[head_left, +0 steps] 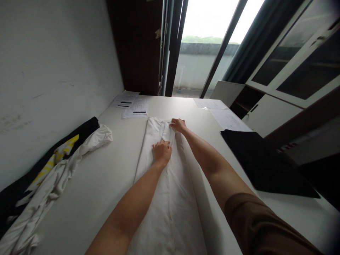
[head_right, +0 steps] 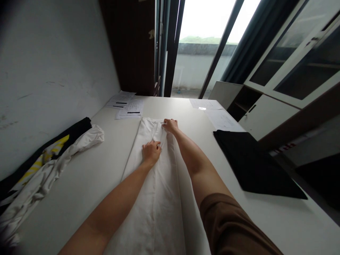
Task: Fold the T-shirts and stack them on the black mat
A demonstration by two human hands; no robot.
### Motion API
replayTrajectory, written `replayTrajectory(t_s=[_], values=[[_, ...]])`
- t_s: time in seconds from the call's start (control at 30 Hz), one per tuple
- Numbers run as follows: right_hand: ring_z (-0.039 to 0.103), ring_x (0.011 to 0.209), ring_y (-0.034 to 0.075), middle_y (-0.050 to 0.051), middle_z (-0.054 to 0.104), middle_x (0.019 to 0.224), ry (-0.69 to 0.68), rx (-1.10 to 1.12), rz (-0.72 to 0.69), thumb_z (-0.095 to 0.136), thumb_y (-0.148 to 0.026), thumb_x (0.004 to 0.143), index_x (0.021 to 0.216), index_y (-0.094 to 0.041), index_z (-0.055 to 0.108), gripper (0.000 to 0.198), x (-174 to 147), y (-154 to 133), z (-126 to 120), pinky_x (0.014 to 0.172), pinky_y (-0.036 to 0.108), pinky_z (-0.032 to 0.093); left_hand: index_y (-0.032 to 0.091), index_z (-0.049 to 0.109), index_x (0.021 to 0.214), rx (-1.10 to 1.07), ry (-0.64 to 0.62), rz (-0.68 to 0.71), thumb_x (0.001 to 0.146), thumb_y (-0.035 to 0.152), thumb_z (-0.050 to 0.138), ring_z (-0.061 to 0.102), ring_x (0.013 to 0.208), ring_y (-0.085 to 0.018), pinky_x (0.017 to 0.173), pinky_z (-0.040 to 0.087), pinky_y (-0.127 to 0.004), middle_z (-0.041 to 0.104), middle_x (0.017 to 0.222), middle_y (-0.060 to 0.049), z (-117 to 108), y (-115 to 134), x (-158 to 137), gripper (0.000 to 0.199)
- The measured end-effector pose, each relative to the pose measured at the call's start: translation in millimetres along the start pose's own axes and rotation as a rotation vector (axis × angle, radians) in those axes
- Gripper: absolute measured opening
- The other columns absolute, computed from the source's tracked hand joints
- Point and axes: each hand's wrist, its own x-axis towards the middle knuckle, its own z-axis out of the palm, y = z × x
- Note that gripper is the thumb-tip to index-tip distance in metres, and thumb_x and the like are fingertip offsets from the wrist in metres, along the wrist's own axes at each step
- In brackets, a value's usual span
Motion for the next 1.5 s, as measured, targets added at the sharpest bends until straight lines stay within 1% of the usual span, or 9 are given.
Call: replayTrajectory(t_s=[0.2, 0.43, 0.63, 0.77, 0.83, 0.97, 1.23, 1.4, 1.5], values=[[0.064, 0.099, 0.022, 0.003, 0.075, 0.101, 0.027, 0.053, 0.031, 0.054, -0.043, 0.096, 0.109, -0.025, 0.071, 0.028, -1, -3, -1, 0.090, 0.032, 0.034, 0.027, 0.076, 0.115, -0.014, 0.036, -0.021, 0.096, 0.025, 0.053, 0.063, 0.107, -0.025, 0.096, 0.037, -0.041, 0.074, 0.113, -0.007, 0, -2, 1, 0.030], [0.061, 0.109, 0.027, 0.009, 0.075, 0.101, 0.039, -0.114, -0.016, 0.055, -0.038, 0.098, 0.109, -0.023, 0.072, 0.025, -8, 3, -3, 0.102, 0.039, 0.030, 0.023, 0.074, 0.100, 0.070, 0.041, -0.019, 0.099, 0.026, 0.051, 0.059, 0.107, -0.026, 0.098, 0.033, -0.044, 0.073, 0.107, -0.009, -10, -11, 6, 0.023], [0.058, 0.113, 0.027, 0.015, 0.062, 0.128, 0.147, -0.003, 0.021, 0.048, -0.040, 0.103, 0.126, -0.022, 0.062, 0.032, -25, 9, -6, 0.091, 0.034, 0.043, 0.025, 0.068, 0.116, 0.080, 0.070, 0.148, 0.095, 0.023, 0.058, 0.050, 0.119, -0.027, 0.109, 0.029, -0.045, 0.063, 0.122, -0.009, -15, 1, 1, 0.023], [0.064, 0.100, 0.027, 0.014, 0.069, 0.113, 0.118, 0.014, 0.220, 0.039, -0.044, 0.106, 0.124, -0.022, 0.059, 0.035, -40, 11, -6, 0.083, 0.034, 0.045, 0.027, 0.067, 0.118, 0.041, 0.042, 0.305, 0.092, 0.026, 0.064, 0.047, 0.124, -0.027, 0.122, 0.014, -0.047, 0.060, 0.124, -0.007, -7, 5, -1, 0.026], [0.066, 0.099, 0.029, 0.013, 0.071, 0.108, 0.062, 0.015, 0.256, 0.041, -0.050, 0.105, 0.127, -0.023, 0.058, 0.038, -46, 8, -4, 0.082, 0.034, 0.046, 0.025, 0.067, 0.118, 0.039, 0.002, 0.311, 0.092, 0.028, 0.066, 0.048, 0.122, -0.027, 0.120, 0.017, -0.046, 0.061, 0.121, -0.008, -1, 4, -1, 0.027], [0.066, 0.107, 0.030, 0.013, 0.072, 0.119, -0.018, 0.016, 0.189, 0.054, -0.055, 0.098, 0.140, -0.026, 0.050, 0.051, -52, -1, 2, 0.085, 0.034, 0.046, 0.024, 0.062, 0.127, 0.070, -0.010, 0.228, 0.093, 0.027, 0.064, 0.050, 0.118, -0.027, 0.106, 0.034, -0.042, 0.061, 0.122, -0.010, 4, 3, 1, 0.035], [0.065, 0.113, 0.026, 0.010, 0.070, 0.128, -0.013, 0.076, 0.237, 0.053, -0.038, 0.098, 0.142, -0.028, 0.054, 0.045, -41, -7, 7, 0.088, 0.030, 0.047, 0.026, 0.066, 0.116, 0.119, -0.052, 0.273, 0.099, 0.017, 0.050, 0.053, 0.113, -0.025, 0.100, 0.034, -0.040, 0.064, 0.113, -0.009, 1, 7, 0, 0.025], [0.066, 0.110, 0.027, 0.011, 0.071, 0.124, -0.050, 0.099, 0.258, 0.057, -0.035, 0.095, 0.134, -0.027, 0.063, 0.040, -35, -8, 11, 0.087, 0.030, 0.048, 0.026, 0.068, 0.111, 0.123, -0.030, 0.324, 0.098, 0.018, 0.053, 0.051, 0.112, -0.026, 0.099, 0.035, -0.041, 0.064, 0.112, -0.008, 2, 6, -1, 0.021], [0.067, 0.108, 0.026, 0.009, 0.072, 0.121, 0.002, 0.130, 0.239, 0.053, -0.031, 0.097, 0.129, -0.028, 0.067, 0.035, -34, -9, 14, 0.088, 0.030, 0.048, 0.027, 0.069, 0.112, 0.120, -0.030, 0.319, 0.096, 0.019, 0.055, 0.050, 0.113, -0.026, 0.099, 0.035, -0.041, 0.063, 0.113, -0.008, 2, 5, -2, 0.022]])
